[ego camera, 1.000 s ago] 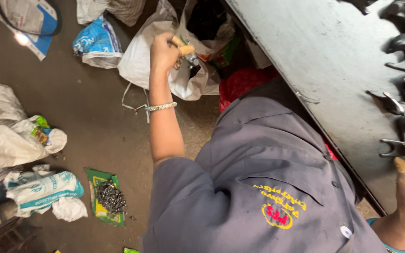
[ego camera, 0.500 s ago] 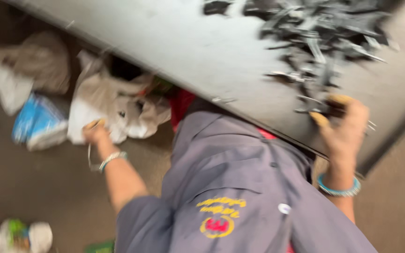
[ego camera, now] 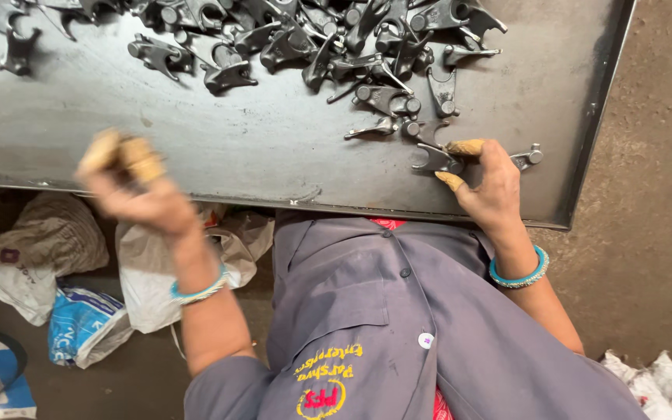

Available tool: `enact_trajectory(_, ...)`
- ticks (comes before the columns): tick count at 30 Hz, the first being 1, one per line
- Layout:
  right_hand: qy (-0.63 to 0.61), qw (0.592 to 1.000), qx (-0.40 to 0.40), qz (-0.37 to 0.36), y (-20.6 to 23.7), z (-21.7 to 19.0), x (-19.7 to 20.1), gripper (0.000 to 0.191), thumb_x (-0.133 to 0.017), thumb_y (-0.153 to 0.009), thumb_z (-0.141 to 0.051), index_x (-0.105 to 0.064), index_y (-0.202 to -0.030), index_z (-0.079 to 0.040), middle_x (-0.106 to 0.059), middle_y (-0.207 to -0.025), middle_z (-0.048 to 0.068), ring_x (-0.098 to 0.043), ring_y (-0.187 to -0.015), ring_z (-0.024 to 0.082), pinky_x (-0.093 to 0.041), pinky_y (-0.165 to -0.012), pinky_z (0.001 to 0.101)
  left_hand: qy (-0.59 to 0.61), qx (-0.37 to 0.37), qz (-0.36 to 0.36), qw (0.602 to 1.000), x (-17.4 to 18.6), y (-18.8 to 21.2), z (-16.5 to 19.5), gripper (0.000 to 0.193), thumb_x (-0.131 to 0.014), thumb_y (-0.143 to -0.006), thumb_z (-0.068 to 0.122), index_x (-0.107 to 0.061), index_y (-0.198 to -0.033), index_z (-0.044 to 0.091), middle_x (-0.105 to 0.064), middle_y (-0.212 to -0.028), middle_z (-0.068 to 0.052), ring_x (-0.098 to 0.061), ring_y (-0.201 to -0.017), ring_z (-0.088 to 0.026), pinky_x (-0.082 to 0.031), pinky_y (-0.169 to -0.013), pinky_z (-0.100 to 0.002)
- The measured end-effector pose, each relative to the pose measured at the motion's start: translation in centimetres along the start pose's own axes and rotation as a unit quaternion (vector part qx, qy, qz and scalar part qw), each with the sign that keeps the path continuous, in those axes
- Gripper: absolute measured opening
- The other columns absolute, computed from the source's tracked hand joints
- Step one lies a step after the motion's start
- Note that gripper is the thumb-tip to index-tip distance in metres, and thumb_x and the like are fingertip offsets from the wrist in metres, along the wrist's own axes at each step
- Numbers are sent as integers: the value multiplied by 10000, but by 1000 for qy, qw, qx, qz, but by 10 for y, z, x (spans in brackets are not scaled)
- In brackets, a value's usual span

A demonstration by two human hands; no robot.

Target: The person picks up dark metal castings one at a time from a metal table, turns each casting over in their hands, and places it back on the table in a separate pile, working through the pile across the episode.

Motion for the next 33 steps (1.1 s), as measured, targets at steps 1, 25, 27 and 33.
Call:
enact_trajectory(1,-29,999,-13,5,3,2,0,467,-917,-793,-46,-617,-1146,15,-704,-1116,131,-705,-1008,252,-584,-897,336,42,14,-54,998,-29,9,12,160,-721,-1107,108,-610,-1216,72,-642,-1182,-37,-632,-941,-134,-579,-786,-278)
enact_trajectory(25,-149,986,-69,-44,-29,-41,-34,509,-883,-817,-83,-608,-1237,-3,-649,-1249,122,-667,-1086,231,-588,-876,328,303,433,-342,777,-158,162,11,151,-750,-925,-4,-728,-1074,-17,-740,-952,-32,-655,-838,-65,-520,-706,-221)
enact_trajectory(27,13,998,46,-31,-38,-58,-29,526,-894,-813,-100,-649,-1272,-22,-638,-1309,150,-607,-1168,318,-519,-994,414,287,419,-303,806,-132,137,6,136,-757,-904,-1,-732,-1037,-13,-749,-928,-30,-680,-828,-75,-542,-723,-226)
enact_trajectory(33,182,976,87,-80,-34,-51,-53,479,-890,-871,-112,-677,-1299,-87,-625,-1294,120,-574,-1224,307,-456,-1058,430,144,348,-101,921,7,42,-19,108,-824,-878,2,-750,-943,-40,-688,-757,-24,-592,-636,-68,-473,-563,-239)
Point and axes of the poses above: each hand's wrist, its own y-axis away from the middle knuckle, its own x-axis out of the back of the hand, z = x × y, the point moved 7 cm from there along -y, towards the middle knuckle
